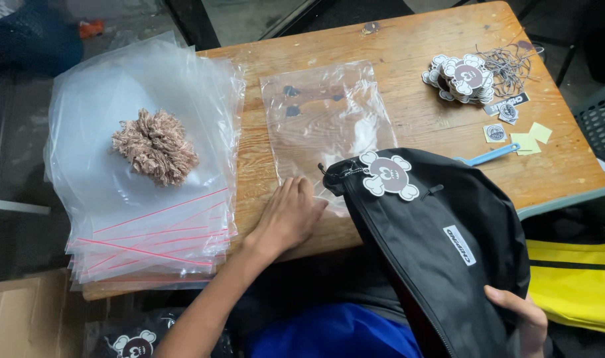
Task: The person places a bear-shaped sticker on a black bag, then puts a fluffy object into a clear zip-top bag. Finally, the person places the black bag into another clear zip-top bag and seals it.
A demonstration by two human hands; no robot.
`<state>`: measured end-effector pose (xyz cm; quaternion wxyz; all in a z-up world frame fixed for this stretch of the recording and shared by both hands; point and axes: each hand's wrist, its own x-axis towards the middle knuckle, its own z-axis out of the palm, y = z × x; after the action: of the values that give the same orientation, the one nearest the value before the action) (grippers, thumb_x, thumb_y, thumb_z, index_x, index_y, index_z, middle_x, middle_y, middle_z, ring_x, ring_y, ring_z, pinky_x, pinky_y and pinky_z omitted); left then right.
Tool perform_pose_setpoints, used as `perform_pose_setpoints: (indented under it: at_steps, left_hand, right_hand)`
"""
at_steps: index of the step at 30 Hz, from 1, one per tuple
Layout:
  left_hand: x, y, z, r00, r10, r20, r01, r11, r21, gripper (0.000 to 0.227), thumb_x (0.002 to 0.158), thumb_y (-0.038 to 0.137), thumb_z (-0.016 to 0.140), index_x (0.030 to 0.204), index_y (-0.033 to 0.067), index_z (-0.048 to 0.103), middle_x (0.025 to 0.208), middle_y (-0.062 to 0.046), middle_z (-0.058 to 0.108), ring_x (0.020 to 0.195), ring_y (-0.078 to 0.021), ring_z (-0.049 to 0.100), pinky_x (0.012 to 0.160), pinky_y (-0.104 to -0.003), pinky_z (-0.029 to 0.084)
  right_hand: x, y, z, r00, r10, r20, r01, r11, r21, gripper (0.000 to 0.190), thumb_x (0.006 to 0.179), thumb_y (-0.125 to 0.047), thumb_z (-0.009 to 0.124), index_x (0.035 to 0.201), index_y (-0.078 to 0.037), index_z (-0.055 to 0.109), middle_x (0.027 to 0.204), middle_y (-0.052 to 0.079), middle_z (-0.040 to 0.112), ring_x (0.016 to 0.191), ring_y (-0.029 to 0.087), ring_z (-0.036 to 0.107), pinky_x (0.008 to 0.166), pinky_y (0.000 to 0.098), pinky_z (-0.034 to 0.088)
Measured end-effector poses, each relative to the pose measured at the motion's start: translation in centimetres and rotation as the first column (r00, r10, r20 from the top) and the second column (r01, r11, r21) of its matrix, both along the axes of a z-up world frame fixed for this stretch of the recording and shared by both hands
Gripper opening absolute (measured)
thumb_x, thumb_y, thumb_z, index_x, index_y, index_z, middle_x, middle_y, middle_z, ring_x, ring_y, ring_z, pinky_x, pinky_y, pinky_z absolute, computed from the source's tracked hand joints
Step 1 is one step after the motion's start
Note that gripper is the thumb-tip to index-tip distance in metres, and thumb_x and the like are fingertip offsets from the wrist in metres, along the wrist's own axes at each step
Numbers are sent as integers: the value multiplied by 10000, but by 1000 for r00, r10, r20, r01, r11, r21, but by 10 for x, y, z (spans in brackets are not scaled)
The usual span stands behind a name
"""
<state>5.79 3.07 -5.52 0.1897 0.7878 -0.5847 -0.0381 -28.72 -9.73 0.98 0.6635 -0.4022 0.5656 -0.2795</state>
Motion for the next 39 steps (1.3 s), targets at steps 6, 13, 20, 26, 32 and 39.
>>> perform_pose_setpoints:
  at_steps: [6, 13, 20, 26, 32, 39]
  left_hand:
    - [-4, -5, 11, 999, 27, -20, -28, 998, -57, 380, 829, 252, 710, 990, 10, 466, 927, -176, 541, 885, -355, 543, 797, -442, 475]
    - [0, -12, 3, 973, 131, -189, -145, 988, -60, 321, 768, 179, 568, 961, 45, 350, 915, -150, 469, 816, -327, 531, 716, -451, 458]
    - [15, -17, -6, 863, 126, -489, -216, 968, -131, 270, 991, 307, 584, 968, 128, 384, 862, -61, 550, 707, -265, 600, 545, -460, 470]
    - [12, -13, 27, 874, -20, -485, -151, 938, -311, 192, 819, 182, 546, 717, 119, 396, 670, -58, 455, 588, -239, 433, 561, -405, 338]
    - [20, -18, 37, 880, -8, -475, -9, 999, -33, 601, 956, 646, 364, 689, 116, 460, 657, -19, 482, 581, -182, 428, 546, -346, 328]
    - [34, -29, 15, 888, 21, -460, -28, 1000, -8, 393, 922, 480, 649, 766, 126, 582, 696, -29, 604, 642, -194, 521, 604, -351, 381]
  right_hand:
    - [-10, 46, -27, 988, 36, -149, -152, 349, -925, 239, 953, -48, 525, 1137, 98, 483, 1293, 362, 562, 1252, 390, 591, 1188, 394, 449]
    - [-32, 4, -34, 961, 246, -123, -272, 775, -570, 426, 850, -56, 496, 1253, 82, 515, 1455, 285, 532, 1388, 311, 511, 1205, 424, 393]
    - [-21, 46, -17, 888, 389, -246, -395, 370, -841, 406, 923, -283, 514, 1186, 25, 547, 1464, 252, 536, 1417, 288, 525, 1239, 363, 397]
    - [-66, -29, -103, 998, 44, 52, -61, 912, 406, 264, 910, -190, 596, 936, 44, 715, 818, 216, 715, 702, 367, 670, 657, 420, 521]
    - [13, 3, 21, 999, 19, -35, -12, 981, 193, 577, 878, 45, 370, 1432, 10, 527, 1283, 237, 580, 1155, 396, 542, 1015, 527, 402]
    - [-25, 32, -24, 940, 268, -211, -313, 433, -845, 329, 920, -251, 522, 1135, -4, 545, 1278, 277, 620, 1253, 311, 638, 1127, 343, 475]
